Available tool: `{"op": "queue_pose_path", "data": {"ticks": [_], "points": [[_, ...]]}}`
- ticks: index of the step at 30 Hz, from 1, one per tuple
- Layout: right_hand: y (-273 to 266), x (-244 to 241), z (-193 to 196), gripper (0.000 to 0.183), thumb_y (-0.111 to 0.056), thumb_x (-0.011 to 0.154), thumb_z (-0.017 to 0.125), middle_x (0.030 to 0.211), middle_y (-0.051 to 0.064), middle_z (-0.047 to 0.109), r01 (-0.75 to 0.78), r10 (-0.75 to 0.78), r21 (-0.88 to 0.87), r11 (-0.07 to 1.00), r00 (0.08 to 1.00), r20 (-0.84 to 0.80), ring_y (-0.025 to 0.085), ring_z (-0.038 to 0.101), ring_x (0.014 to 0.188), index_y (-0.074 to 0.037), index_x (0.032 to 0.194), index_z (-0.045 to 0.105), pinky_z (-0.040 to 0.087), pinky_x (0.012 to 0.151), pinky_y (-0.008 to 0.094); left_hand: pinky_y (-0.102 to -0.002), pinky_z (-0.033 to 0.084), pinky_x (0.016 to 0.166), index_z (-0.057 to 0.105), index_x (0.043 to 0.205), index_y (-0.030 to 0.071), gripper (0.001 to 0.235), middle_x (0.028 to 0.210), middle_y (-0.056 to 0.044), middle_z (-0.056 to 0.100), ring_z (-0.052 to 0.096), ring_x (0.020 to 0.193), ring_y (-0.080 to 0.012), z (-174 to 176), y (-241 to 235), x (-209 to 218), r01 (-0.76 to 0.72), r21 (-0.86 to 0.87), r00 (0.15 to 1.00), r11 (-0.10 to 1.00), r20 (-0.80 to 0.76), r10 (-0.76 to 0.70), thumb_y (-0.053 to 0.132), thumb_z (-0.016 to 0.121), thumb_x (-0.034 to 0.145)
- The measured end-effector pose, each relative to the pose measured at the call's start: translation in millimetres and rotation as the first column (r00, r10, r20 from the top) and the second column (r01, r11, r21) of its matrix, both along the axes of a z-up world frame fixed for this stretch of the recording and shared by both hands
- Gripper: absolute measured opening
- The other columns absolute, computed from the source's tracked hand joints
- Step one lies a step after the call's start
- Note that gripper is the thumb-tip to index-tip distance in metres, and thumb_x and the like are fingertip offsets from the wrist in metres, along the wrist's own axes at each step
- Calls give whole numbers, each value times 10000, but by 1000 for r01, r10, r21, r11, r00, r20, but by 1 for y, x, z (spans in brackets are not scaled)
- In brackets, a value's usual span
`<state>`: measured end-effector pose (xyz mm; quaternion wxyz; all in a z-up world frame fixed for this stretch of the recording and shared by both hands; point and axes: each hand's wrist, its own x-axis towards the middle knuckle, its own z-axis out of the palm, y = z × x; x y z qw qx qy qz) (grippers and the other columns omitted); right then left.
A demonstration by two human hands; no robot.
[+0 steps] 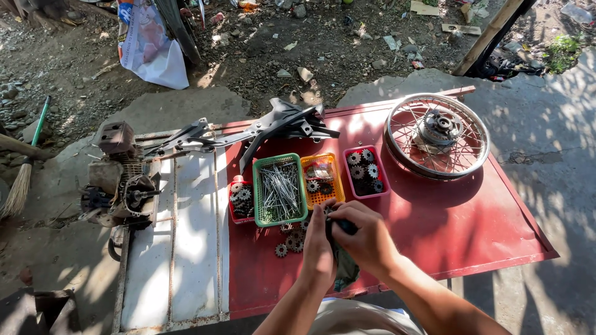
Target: The person wipes small mechanical parts, including gears and a chain, with a cloth on a red workbench. The person handles the parts one at a time, wiping them thoroughly before placing them back on the table or into containers.
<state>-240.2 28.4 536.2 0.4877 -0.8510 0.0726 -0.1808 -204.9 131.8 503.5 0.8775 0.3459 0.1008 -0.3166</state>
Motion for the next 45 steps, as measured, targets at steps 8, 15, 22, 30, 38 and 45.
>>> {"op": "queue_pose_path", "data": {"ticks": [8, 15, 22, 30, 38, 45], "points": [[-5, 7, 3, 174, -25, 786, 710, 1011, 65, 773, -41, 41, -18, 999, 999, -1, 174, 732, 846, 2, 948, 768, 591, 757, 270, -371, 451, 984, 580, 1356, 19, 583, 1300, -181, 619, 570, 1146, -252, -4, -2, 5, -13, -2, 998, 1000, -69, 12, 469, 420, 1022], [-3, 1, -1, 176, -24, 758, 727, 948, 43, 753, -74, 74, -58, 996, 997, -6, 152, 678, 745, -14, 928, 772, 534, 624, 260, -363, 475, 967, 599, 1313, -19, 643, 1235, -199, 657, 602, 1076, -248, 2, 3, 6, -27, -17, 998, 999, -52, 26, 513, 374, 1031], [0, 1, 8, 188, -18, 754, 736, 1002, 81, 746, -106, 108, -61, 993, 994, 35, 209, 718, 888, -5, 941, 755, 575, 762, 297, -371, 474, 988, 588, 1341, -12, 633, 1300, -196, 635, 591, 1142, -254, -5, -2, 9, 8, 12, 999, 1000, -36, -8, 495, 388, 1021], [-10, 7, 2, 200, -56, 778, 726, 974, 59, 768, -8, 5, -82, 997, 999, -44, 183, 721, 787, -3, 968, 758, 575, 692, 284, -396, 437, 1052, 554, 1361, -39, 645, 1324, -215, 609, 570, 1207, -274, 2, -5, 12, 19, -45, 999, 999, -44, -21, 483, 370, 1031], [-24, 9, -6, 188, -39, 747, 710, 912, 48, 745, -75, 74, -113, 991, 997, -17, 177, 681, 729, -26, 930, 749, 548, 634, 283, -373, 452, 1021, 606, 1337, -69, 680, 1255, -202, 653, 600, 1132, -242, 0, -4, 15, 50, 61, 999, 997, -12, -49, 491, 387, 1019], [-5, 2, 10, 195, 0, 716, 742, 969, 56, 742, -78, 80, -55, 995, 996, 39, 184, 703, 813, -33, 908, 734, 567, 723, 281, -347, 481, 990, 617, 1266, -67, 598, 1199, -193, 687, 624, 1072, -233, -6, -10, 18, 19, 7, 998, 1000, 65, -20, 443, 381, 1061]]}}
